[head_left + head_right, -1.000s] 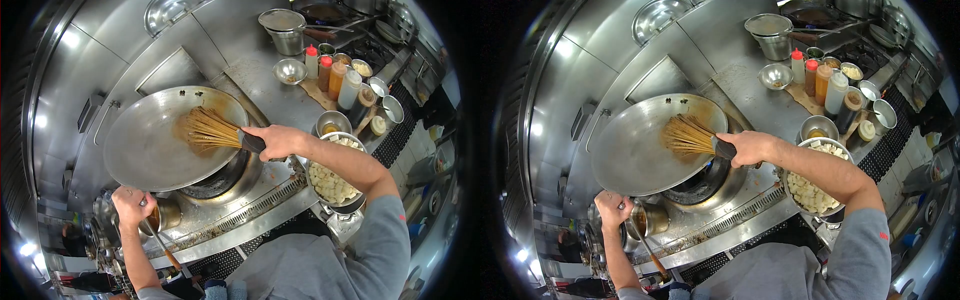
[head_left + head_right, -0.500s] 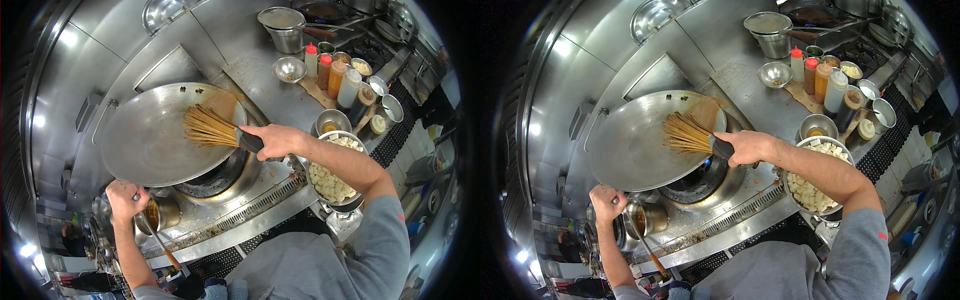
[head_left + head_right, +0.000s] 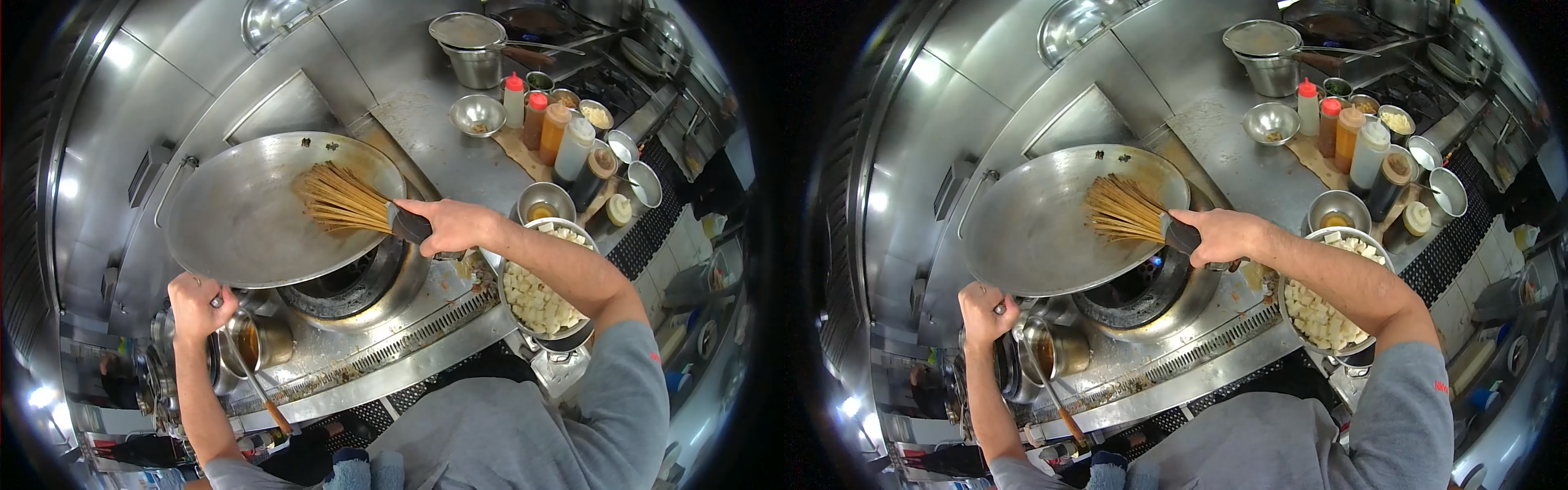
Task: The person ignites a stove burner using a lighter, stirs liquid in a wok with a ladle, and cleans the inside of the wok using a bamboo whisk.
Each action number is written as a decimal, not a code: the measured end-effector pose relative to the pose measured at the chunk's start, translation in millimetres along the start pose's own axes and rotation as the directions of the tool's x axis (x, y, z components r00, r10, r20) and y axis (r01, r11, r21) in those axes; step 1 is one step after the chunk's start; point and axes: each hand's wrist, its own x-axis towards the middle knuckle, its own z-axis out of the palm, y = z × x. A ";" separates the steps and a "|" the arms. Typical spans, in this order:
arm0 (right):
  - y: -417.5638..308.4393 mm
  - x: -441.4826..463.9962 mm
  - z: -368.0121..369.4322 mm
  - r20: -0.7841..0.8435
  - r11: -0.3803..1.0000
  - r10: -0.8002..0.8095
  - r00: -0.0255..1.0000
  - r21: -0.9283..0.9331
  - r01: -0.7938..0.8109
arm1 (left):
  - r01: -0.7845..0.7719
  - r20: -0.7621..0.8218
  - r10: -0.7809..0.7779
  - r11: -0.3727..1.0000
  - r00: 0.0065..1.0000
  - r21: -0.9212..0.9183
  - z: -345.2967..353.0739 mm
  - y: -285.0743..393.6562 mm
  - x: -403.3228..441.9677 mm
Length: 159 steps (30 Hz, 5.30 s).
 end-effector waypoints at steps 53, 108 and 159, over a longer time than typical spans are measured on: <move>28.9 11.4 -11.7 -0.005 0.988 -0.043 0.999 0.146 0.043 | -0.052 0.133 0.046 0.998 0.990 0.045 -24.5 7.4 56.7; 38.9 13.8 16.1 -0.205 0.909 0.141 0.969 0.413 -0.045 | -0.058 0.401 -0.014 0.984 0.916 0.166 -50.9 32.0 133.7; 24.5 -0.1 85.2 -0.398 0.548 0.331 0.856 0.819 0.169 | -0.306 0.344 0.252 0.945 0.905 0.112 -46.8 50.4 192.9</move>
